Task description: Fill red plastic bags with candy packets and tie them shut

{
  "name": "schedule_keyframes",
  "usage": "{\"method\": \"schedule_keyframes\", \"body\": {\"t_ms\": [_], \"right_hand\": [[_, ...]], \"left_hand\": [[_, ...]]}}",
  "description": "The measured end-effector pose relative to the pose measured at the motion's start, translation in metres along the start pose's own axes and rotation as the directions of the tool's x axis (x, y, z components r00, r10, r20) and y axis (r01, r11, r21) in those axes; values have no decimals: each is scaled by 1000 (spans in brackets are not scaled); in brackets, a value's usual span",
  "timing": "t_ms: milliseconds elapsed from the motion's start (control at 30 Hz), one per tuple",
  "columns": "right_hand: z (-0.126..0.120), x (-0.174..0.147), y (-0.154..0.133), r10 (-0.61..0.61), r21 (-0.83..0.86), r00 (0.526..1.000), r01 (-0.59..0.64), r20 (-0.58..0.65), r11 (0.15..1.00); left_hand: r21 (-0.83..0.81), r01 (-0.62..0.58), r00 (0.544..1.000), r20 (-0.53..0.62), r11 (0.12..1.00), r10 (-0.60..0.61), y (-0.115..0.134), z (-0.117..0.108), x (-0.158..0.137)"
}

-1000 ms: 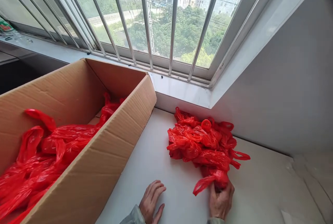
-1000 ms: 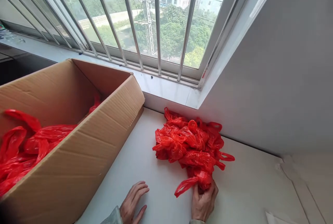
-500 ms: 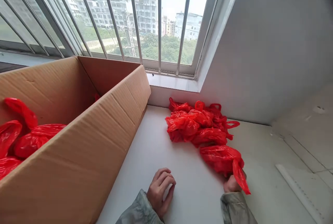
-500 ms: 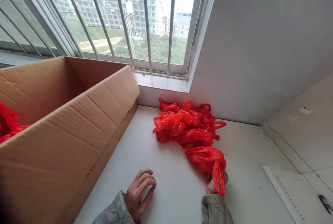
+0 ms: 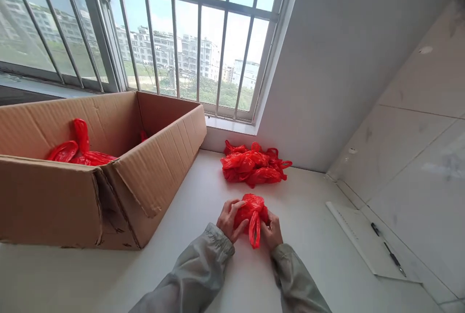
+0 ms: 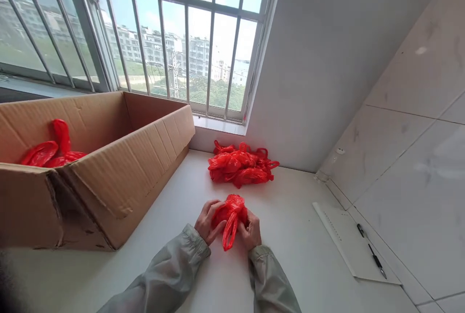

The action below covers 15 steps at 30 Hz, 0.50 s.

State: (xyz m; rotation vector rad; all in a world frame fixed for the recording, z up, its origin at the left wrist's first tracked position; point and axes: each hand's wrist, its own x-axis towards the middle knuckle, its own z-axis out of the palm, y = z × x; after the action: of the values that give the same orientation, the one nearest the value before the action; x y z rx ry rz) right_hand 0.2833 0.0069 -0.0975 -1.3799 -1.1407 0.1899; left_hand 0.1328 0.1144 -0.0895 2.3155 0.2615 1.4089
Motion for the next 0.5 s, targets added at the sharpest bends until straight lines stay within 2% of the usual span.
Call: {"method": "schedule_keyframes", "body": {"t_ms": [133,300,400,500], "right_hand": [[2,3,-5,-69,-72,989,79,133,994],[-1,8,-10,-103,-92,972,125,210,988],[-2,12,-9,-104,-108,975,127,196,986],[-4,14,-3,-87,-146,988,105,128,984]], "left_hand": [[-6,-39,999,1,999,39,-3,23,10],[-5,-81,996,24,997,81,-15,24,17],[-28,-84,996,16,996,85,-22,24,18],[-61,-66,998,5,996,66,-27,28,18]]}}
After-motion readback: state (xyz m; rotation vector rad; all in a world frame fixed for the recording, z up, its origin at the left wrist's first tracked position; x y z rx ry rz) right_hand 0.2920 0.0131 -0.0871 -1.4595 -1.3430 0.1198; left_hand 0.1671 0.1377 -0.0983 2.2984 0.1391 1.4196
